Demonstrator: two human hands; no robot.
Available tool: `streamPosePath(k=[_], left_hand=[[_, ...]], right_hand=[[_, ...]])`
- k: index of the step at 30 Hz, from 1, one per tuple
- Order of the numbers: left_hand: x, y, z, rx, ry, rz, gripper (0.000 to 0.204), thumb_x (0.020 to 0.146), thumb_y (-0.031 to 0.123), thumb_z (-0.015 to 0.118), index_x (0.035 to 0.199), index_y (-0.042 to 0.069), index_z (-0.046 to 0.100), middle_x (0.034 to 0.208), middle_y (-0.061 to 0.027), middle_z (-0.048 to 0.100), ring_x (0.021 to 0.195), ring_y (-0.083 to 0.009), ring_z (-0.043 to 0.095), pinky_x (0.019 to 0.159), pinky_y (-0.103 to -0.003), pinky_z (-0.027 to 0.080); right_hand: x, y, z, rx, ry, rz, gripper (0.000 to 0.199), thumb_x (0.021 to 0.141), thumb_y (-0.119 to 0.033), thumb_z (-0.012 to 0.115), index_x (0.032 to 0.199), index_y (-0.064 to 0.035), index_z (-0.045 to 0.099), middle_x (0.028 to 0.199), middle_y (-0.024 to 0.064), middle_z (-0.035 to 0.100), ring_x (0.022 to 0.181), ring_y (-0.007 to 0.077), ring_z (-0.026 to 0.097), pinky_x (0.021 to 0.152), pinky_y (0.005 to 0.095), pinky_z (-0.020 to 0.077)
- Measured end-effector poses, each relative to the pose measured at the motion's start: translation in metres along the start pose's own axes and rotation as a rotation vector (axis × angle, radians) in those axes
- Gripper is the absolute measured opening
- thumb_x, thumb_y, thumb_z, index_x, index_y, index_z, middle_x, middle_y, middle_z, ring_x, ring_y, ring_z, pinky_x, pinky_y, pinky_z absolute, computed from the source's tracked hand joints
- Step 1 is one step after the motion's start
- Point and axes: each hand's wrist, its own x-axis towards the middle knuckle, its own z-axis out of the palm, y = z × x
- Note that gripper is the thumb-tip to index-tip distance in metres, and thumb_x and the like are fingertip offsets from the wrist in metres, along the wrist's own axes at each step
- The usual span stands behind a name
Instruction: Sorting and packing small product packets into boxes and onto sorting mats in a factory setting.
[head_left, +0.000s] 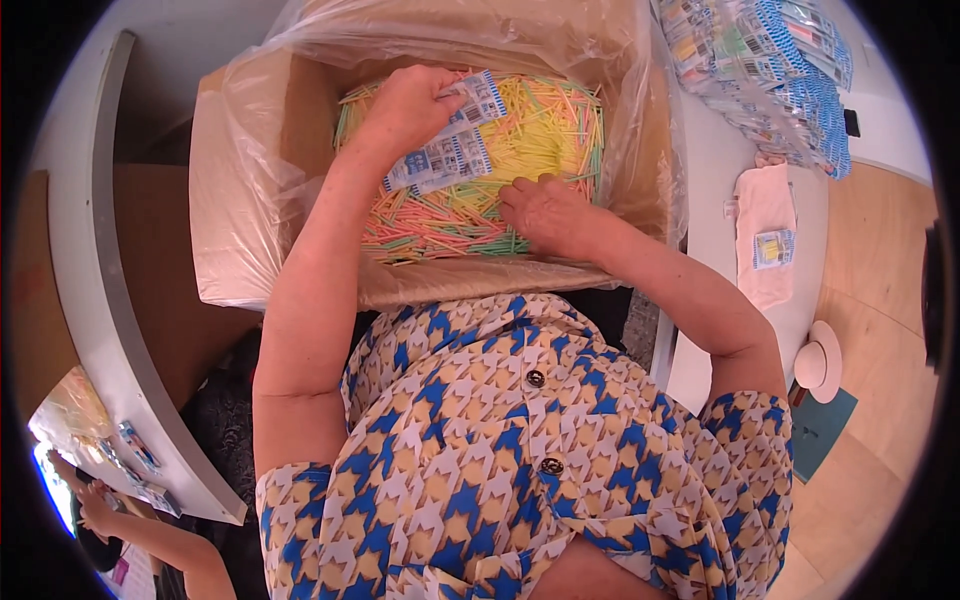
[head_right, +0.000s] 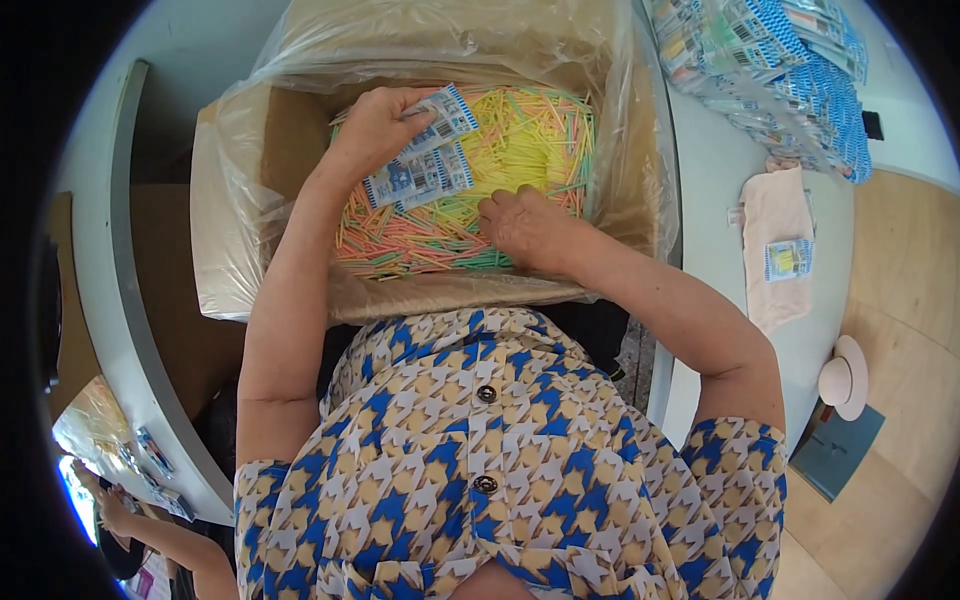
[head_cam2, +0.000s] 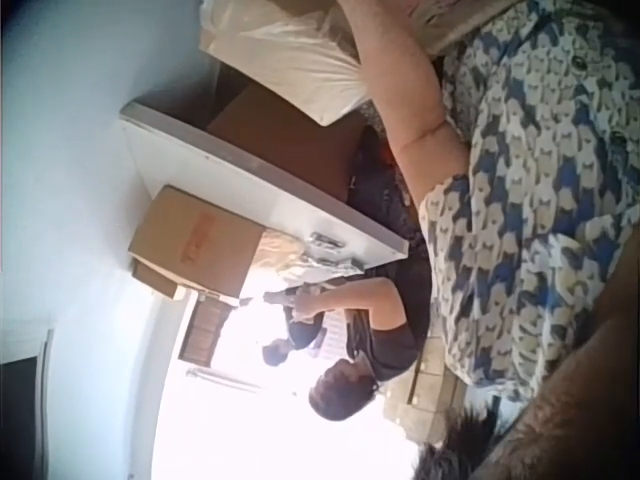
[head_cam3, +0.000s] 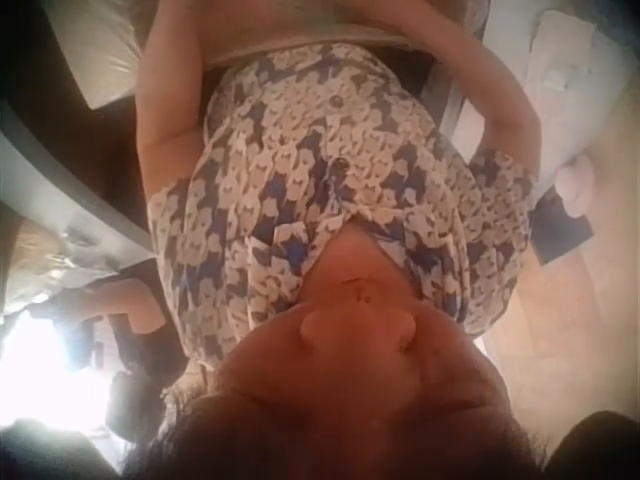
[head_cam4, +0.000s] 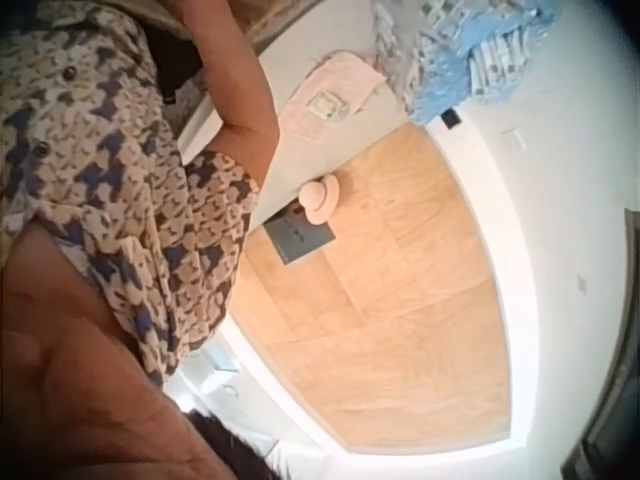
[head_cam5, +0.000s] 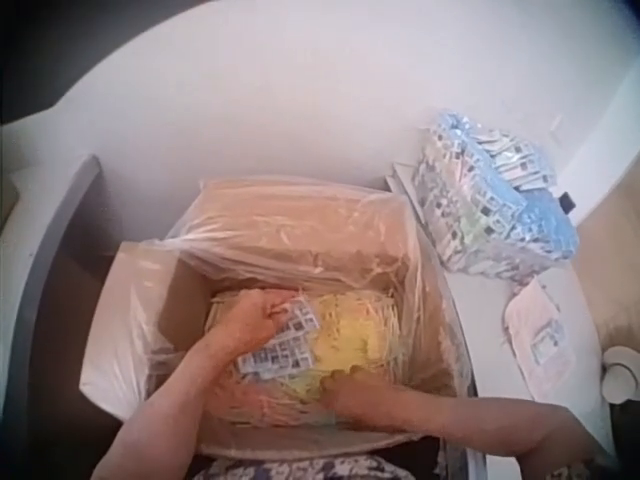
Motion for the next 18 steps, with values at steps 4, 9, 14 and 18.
streamPosePath(k=[4, 9, 14, 18], left_hand=[[0.002, -0.003, 0.001, 0.003, -0.006, 0.018, 0.032, 0.086, 0.012, 0.060, 0.117, 0.005, 0.062, 0.087, -0.0104, 0.070, 0.073, -0.0118, 0.062, 0.071, -0.029, 0.050], [0.003, -0.004, 0.001, 0.024, -0.036, -0.006, 0.033, 0.086, 0.011, 0.060, 0.119, 0.006, 0.061, 0.090, -0.0114, 0.070, 0.076, -0.0134, 0.064, 0.072, -0.030, 0.050], [0.001, 0.001, -0.001, 0.060, -0.044, -0.002, 0.032, 0.085, 0.013, 0.060, 0.116, 0.004, 0.062, 0.087, -0.0141, 0.069, 0.074, -0.0178, 0.064, 0.071, -0.033, 0.050], [0.001, 0.000, 0.000, 0.109, -0.038, 0.027, 0.030, 0.085, 0.014, 0.061, 0.112, 0.003, 0.063, 0.085, -0.0175, 0.068, 0.073, -0.0261, 0.065, 0.071, -0.036, 0.049]], right_hand=[[-0.001, 0.001, 0.011, -0.050, 0.051, 0.010, 0.025, 0.070, -0.020, 0.068, 0.092, -0.0084, 0.062, 0.094, 0.0036, 0.057, 0.092, 0.0190, 0.056, 0.071, 0.0330, 0.0445], [0.008, -0.005, 0.034, -0.165, 0.004, -0.021, 0.018, 0.072, -0.020, 0.064, 0.086, -0.0098, 0.061, 0.086, 0.0018, 0.056, 0.091, 0.0190, 0.056, 0.076, 0.0327, 0.0445], [0.009, -0.007, 0.036, -0.258, 0.130, -0.116, 0.011, 0.077, -0.019, 0.054, 0.081, -0.0130, 0.062, 0.079, 0.0001, 0.055, 0.087, 0.0172, 0.054, 0.082, 0.0352, 0.0402], [0.007, -0.007, 0.030, -0.307, 0.336, -0.152, 0.011, 0.077, -0.019, 0.054, 0.081, -0.0124, 0.061, 0.077, 0.0003, 0.053, 0.088, 0.0181, 0.052, 0.084, 0.0358, 0.0391]])
